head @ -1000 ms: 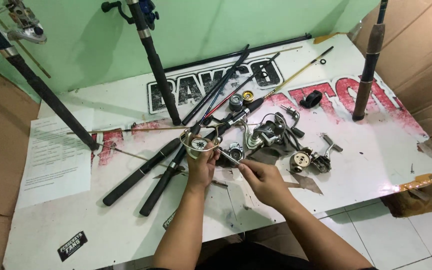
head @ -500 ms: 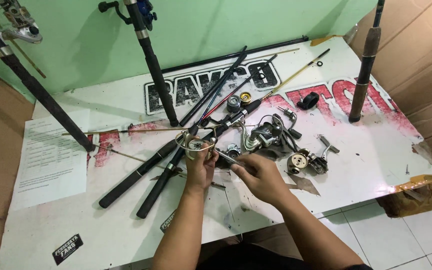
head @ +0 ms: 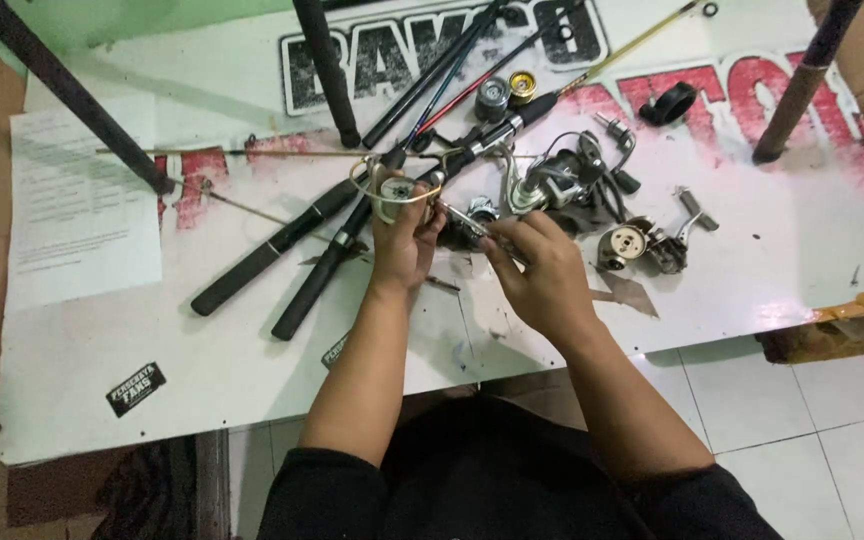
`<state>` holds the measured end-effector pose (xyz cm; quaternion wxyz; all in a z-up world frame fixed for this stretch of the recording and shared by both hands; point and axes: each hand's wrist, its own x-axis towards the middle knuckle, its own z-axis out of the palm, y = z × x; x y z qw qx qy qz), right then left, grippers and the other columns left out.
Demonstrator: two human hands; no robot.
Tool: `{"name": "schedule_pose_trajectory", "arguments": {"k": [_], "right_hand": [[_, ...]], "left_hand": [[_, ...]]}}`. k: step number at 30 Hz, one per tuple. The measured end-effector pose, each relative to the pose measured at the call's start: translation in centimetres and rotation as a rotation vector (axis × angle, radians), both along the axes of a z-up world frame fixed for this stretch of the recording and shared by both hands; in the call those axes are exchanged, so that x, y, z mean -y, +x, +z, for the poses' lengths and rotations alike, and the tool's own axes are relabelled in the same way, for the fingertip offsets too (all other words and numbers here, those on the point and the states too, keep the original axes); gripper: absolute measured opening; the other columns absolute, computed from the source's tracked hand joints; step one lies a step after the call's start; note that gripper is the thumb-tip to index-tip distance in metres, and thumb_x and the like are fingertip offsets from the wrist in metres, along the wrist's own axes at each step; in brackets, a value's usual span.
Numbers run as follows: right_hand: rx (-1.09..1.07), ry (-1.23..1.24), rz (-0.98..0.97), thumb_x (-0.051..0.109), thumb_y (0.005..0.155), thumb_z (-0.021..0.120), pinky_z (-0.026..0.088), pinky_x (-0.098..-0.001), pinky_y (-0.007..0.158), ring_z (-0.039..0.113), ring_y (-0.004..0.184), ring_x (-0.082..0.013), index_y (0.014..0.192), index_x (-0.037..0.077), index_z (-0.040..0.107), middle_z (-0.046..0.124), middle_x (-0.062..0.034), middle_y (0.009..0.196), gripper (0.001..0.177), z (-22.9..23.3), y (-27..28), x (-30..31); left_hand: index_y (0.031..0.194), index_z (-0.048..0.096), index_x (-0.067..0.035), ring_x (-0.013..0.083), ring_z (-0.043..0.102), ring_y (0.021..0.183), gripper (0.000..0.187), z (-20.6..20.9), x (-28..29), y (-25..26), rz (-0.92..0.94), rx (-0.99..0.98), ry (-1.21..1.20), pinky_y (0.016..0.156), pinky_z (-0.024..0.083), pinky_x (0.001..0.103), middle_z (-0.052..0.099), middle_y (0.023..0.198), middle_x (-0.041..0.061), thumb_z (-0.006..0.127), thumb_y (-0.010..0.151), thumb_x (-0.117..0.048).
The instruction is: The person is disassembling and performing maintenance on a spinning fishing reel using a screwdriver at a workbench.
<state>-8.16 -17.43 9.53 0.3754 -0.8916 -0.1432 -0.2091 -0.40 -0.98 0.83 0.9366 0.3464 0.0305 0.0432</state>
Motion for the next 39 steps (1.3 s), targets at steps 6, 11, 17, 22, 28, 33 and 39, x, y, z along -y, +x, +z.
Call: {"name": "schedule_pose_trajectory", "arguments": {"k": [6, 11, 17, 22, 28, 33, 39], "right_hand": [[0.083, -0.038, -0.054, 0.011, 0.092, 0.08, 0.052, -0.0336, 0.061, 0.063, 0.068, -0.0249, 0.102, 0.008, 0.075, 0.056, -0.0036, 0.078, 0.012, 0.2, -0.3, -0.8], [0.085, -0.114, -0.092, 0.012, 0.089, 0.081, 0.054, -0.0429, 0.064, 0.065, 0.075, -0.0342, 0.101, 0.014, 0.07, 0.056, -0.0069, 0.085, 0.016, -2.0, 0.3, -0.2], [-0.212, 0.007, -0.024, 0.021, 0.092, 0.072, 0.056, -0.0495, 0.075, 0.07, 0.087, -0.0413, 0.109, 0.012, 0.069, 0.069, -0.0165, 0.088, 0.019, 0.2, -0.1, 0.6], [-0.416, 0.199, 0.029, 0.021, 0.1, 0.056, 0.059, -0.0418, 0.072, 0.074, 0.079, -0.0326, 0.111, 0.012, 0.074, 0.075, -0.0122, 0.078, 0.023, 2.3, -0.4, 0.8], [-0.028, 0.006, 0.025, 0.011, 0.095, 0.07, 0.056, -0.0339, 0.06, 0.07, 0.072, -0.0252, 0.105, 0.009, 0.075, 0.066, -0.0058, 0.077, 0.012, 1.7, -0.3, 0.2], [0.124, -0.13, -0.015, 0.013, 0.091, 0.073, 0.056, -0.0392, 0.065, 0.064, 0.076, -0.029, 0.107, 0.018, 0.074, 0.059, -0.0058, 0.083, 0.016, -1.3, 0.6, 1.1], [-0.155, -0.03, -0.012, 0.009, 0.089, 0.072, 0.06, -0.0439, 0.063, 0.07, 0.071, -0.0327, 0.114, 0.021, 0.069, 0.064, -0.007, 0.091, 0.028, -0.4, 0.2, 1.1]], "left_hand": [[0.122, 0.053, -0.019, 0.0217, 0.073, 0.073, 0.035, -0.4, -0.2, 0.2, 0.004, -0.015, -0.009, 0.06, 0.058, 0.024, 0.068, 0.095, 0.006, 0.075, 0.095, -0.014], [0.121, 0.055, -0.021, 0.0233, 0.076, 0.081, 0.037, -0.4, -0.1, 0.1, -0.007, -0.053, -0.028, 0.07, 0.066, 0.03, 0.072, 0.094, 0.006, 0.077, 0.092, -0.011], [0.117, 0.06, -0.019, 0.0208, 0.073, 0.092, 0.038, -1.8, 0.4, 0.9, 0.002, -0.125, -0.001, 0.084, 0.065, 0.037, 0.071, 0.102, 0.003, 0.081, 0.087, -0.009], [0.118, 0.055, -0.022, 0.022, 0.073, 0.083, 0.039, -0.2, 0.4, 0.1, -0.008, -0.101, 0.017, 0.073, 0.067, 0.032, 0.069, 0.097, 0.005, 0.077, 0.09, -0.007], [0.12, 0.052, -0.022, 0.019, 0.073, 0.082, 0.042, -0.5, 0.4, 0.3, 0.01, -0.091, 0.047, 0.069, 0.067, 0.029, 0.067, 0.093, 0.002, 0.077, 0.089, -0.007], [0.118, 0.052, -0.02, 0.0218, 0.073, 0.079, 0.041, -0.2, 0.4, 0.3, 0.017, -0.07, 0.068, 0.065, 0.066, 0.03, 0.065, 0.092, 0.003, 0.078, 0.089, -0.007], [0.121, 0.049, -0.02, 0.0248, 0.072, 0.078, 0.044, -1.2, 0.2, 0.5, -0.027, -0.017, 0.088, 0.064, 0.062, 0.027, 0.065, 0.091, 0.007, 0.074, 0.089, -0.004]]}}
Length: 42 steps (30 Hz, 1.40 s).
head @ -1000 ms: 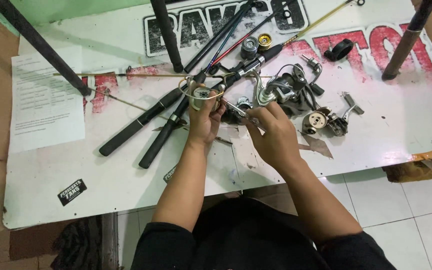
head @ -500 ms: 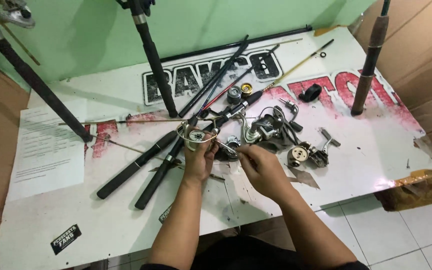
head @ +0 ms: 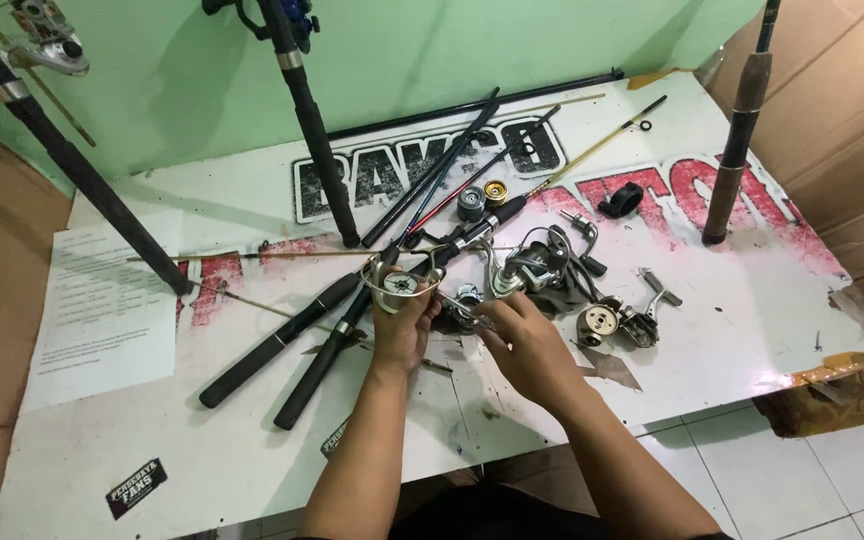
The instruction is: The person is disassembling and performing maintenance on a spinning fishing reel using a screwdriver at a workbench.
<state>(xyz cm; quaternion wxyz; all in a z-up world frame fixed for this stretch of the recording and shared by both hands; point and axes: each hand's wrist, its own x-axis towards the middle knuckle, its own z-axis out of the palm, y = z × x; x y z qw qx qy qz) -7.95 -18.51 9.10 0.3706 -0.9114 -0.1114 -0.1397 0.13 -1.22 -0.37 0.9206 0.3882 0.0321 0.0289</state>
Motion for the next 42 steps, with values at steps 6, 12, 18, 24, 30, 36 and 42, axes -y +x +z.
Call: {"name": "schedule_pose_trajectory", "arguments": {"k": [6, 12, 18, 24, 30, 36, 42], "right_hand": [[0.022, 0.172, 0.051, 0.006, 0.088, 0.071, 0.055, -0.0371, 0.056, 0.068, 0.069, -0.0264, 0.107, 0.018, 0.074, 0.066, -0.0062, 0.086, 0.022, 1.7, -0.8, 0.1], [0.013, 0.402, 0.032, 0.001, 0.082, 0.077, 0.056, -0.0285, 0.055, 0.072, 0.072, -0.0202, 0.103, 0.015, 0.082, 0.076, -0.007, 0.09, 0.026, 1.1, -1.2, 0.6], [-0.088, 0.466, -0.095, 0.002, 0.084, 0.079, 0.059, -0.0305, 0.054, 0.073, 0.07, -0.0204, 0.103, 0.007, 0.08, 0.079, -0.0139, 0.085, 0.02, 1.2, -2.4, 0.2], [-0.066, 0.346, -0.123, 0.006, 0.087, 0.078, 0.055, -0.0303, 0.045, 0.071, 0.066, -0.0201, 0.105, 0.008, 0.079, 0.079, -0.0129, 0.086, 0.019, -0.1, -2.8, -0.2], [-0.056, 0.3, -0.082, 0.002, 0.078, 0.075, 0.055, -0.0292, 0.051, 0.07, 0.07, -0.0179, 0.108, 0.016, 0.08, 0.077, -0.0064, 0.099, 0.033, 0.3, -3.5, -0.2], [-0.035, 0.258, 0.006, 0.001, 0.08, 0.074, 0.055, -0.0363, 0.052, 0.072, 0.072, -0.0286, 0.109, 0.01, 0.079, 0.077, -0.0151, 0.099, 0.031, 2.1, -3.5, 0.3], [-0.186, 0.548, -0.088, -0.002, 0.081, 0.078, 0.058, -0.0302, 0.058, 0.062, 0.072, -0.0157, 0.111, 0.003, 0.078, 0.079, -0.0172, 0.099, 0.031, 0.5, -3.1, 1.5]], "left_hand": [[0.121, 0.049, -0.019, 0.0245, 0.072, 0.072, 0.057, -0.7, -0.2, 0.2, -0.028, 0.088, -0.057, 0.056, 0.057, 0.027, 0.068, 0.089, 0.009, 0.08, 0.081, 0.006], [0.121, 0.048, -0.017, 0.0185, 0.068, 0.066, 0.06, 1.2, 0.8, -0.6, 0.003, 0.146, -0.038, 0.052, 0.055, 0.024, 0.068, 0.086, 0.008, 0.078, 0.078, 0.012], [0.117, 0.05, -0.018, 0.0155, 0.065, 0.064, 0.056, 0.5, 0.4, -0.4, -0.032, 0.176, -0.011, 0.052, 0.053, 0.025, 0.068, 0.084, 0.008, 0.078, 0.079, 0.012], [0.119, 0.048, -0.015, 0.0174, 0.067, 0.062, 0.06, 1.4, 0.9, -0.6, -0.036, 0.157, 0.018, 0.049, 0.055, 0.026, 0.069, 0.085, 0.01, 0.08, 0.077, 0.013], [0.119, 0.048, -0.013, 0.0171, 0.066, 0.061, 0.059, 0.3, 0.9, -0.4, -0.016, 0.165, 0.021, 0.048, 0.054, 0.026, 0.068, 0.085, 0.01, 0.082, 0.077, 0.01], [0.116, 0.05, -0.011, 0.0155, 0.066, 0.062, 0.059, 1.0, 0.9, -0.7, 0.011, 0.182, 0.056, 0.047, 0.053, 0.026, 0.068, 0.083, 0.01, 0.085, 0.073, 0.009], [0.118, 0.048, -0.011, 0.0181, 0.067, 0.063, 0.059, 0.7, 0.9, -0.6, 0.014, 0.199, 0.039, 0.048, 0.054, 0.027, 0.067, 0.081, 0.012, 0.083, 0.075, 0.011]]}}
